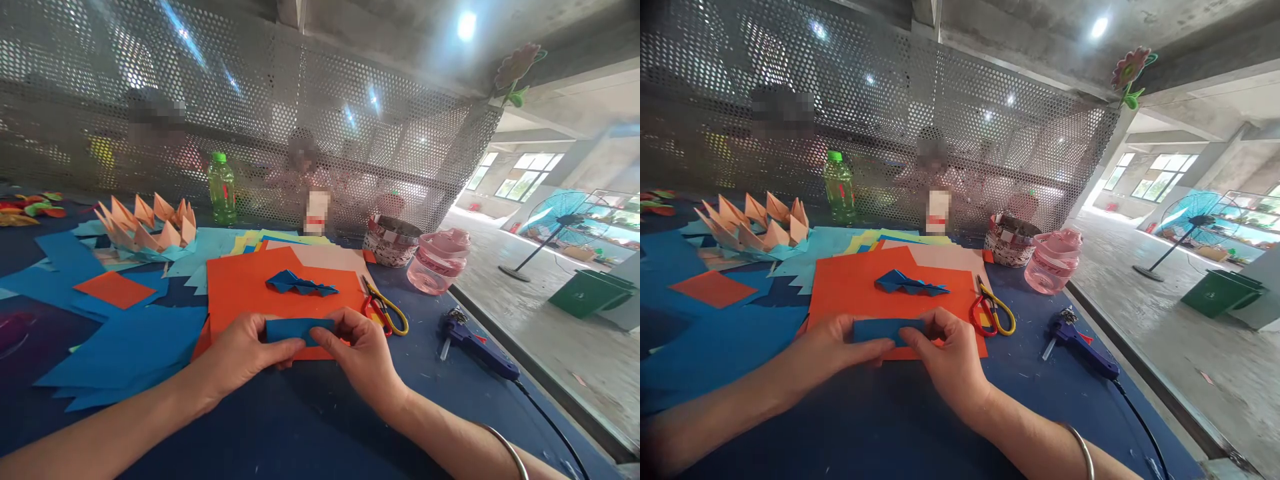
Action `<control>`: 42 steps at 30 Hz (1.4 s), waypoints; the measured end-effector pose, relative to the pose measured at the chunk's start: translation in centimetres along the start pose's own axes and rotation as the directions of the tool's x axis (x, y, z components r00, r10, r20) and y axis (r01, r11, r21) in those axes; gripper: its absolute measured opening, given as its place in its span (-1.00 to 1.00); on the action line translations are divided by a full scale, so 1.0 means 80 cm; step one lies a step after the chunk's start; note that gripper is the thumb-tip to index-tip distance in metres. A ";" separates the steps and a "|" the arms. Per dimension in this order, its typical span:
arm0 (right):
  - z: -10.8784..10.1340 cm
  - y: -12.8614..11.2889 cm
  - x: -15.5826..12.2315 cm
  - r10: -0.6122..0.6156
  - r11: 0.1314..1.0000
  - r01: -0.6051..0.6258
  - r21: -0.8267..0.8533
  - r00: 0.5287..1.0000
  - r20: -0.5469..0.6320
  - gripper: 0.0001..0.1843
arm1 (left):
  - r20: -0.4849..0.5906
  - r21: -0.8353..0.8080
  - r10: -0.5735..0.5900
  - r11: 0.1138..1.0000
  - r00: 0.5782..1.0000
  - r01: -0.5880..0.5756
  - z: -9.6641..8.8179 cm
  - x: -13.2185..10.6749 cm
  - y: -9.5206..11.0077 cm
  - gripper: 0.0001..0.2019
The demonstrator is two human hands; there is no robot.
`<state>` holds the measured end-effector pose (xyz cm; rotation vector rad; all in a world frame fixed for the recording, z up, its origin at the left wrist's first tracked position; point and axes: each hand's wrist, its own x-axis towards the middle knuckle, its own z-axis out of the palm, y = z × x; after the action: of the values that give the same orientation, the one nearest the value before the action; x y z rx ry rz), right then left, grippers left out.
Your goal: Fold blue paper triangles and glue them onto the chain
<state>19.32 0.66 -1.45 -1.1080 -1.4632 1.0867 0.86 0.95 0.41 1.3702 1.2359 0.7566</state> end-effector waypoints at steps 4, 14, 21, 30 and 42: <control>0.001 -0.005 -0.002 0.025 0.996 -0.032 0.088 0.997 0.076 -0.79 | -0.038 0.070 0.035 0.997 0.999 -0.033 0.000 -0.002 0.001 -0.72; 0.002 -0.003 0.000 0.028 0.971 -0.068 0.230 0.984 0.174 -0.78 | -0.106 0.094 0.067 0.994 0.992 -0.057 -0.001 -0.004 0.001 -0.73; -0.003 -0.004 0.009 0.056 0.962 -0.090 0.257 0.989 0.137 -0.66 | -0.148 0.028 0.105 0.994 0.984 -0.102 -0.006 0.001 0.000 -0.75; -0.013 -0.010 0.015 0.062 0.968 -0.081 0.238 0.995 0.084 -0.57 | -0.187 0.086 0.085 0.994 0.979 -0.069 -0.015 0.004 -0.003 -0.68; -0.003 -0.005 0.007 0.077 0.961 -0.128 0.243 0.975 0.209 -0.45 | -0.090 0.115 0.127 0.986 0.988 -0.117 -0.009 0.001 -0.011 -0.73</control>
<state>19.45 1.12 -0.94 -0.9214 -1.3800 1.4507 -0.01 1.13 -0.29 1.5254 1.2940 0.8596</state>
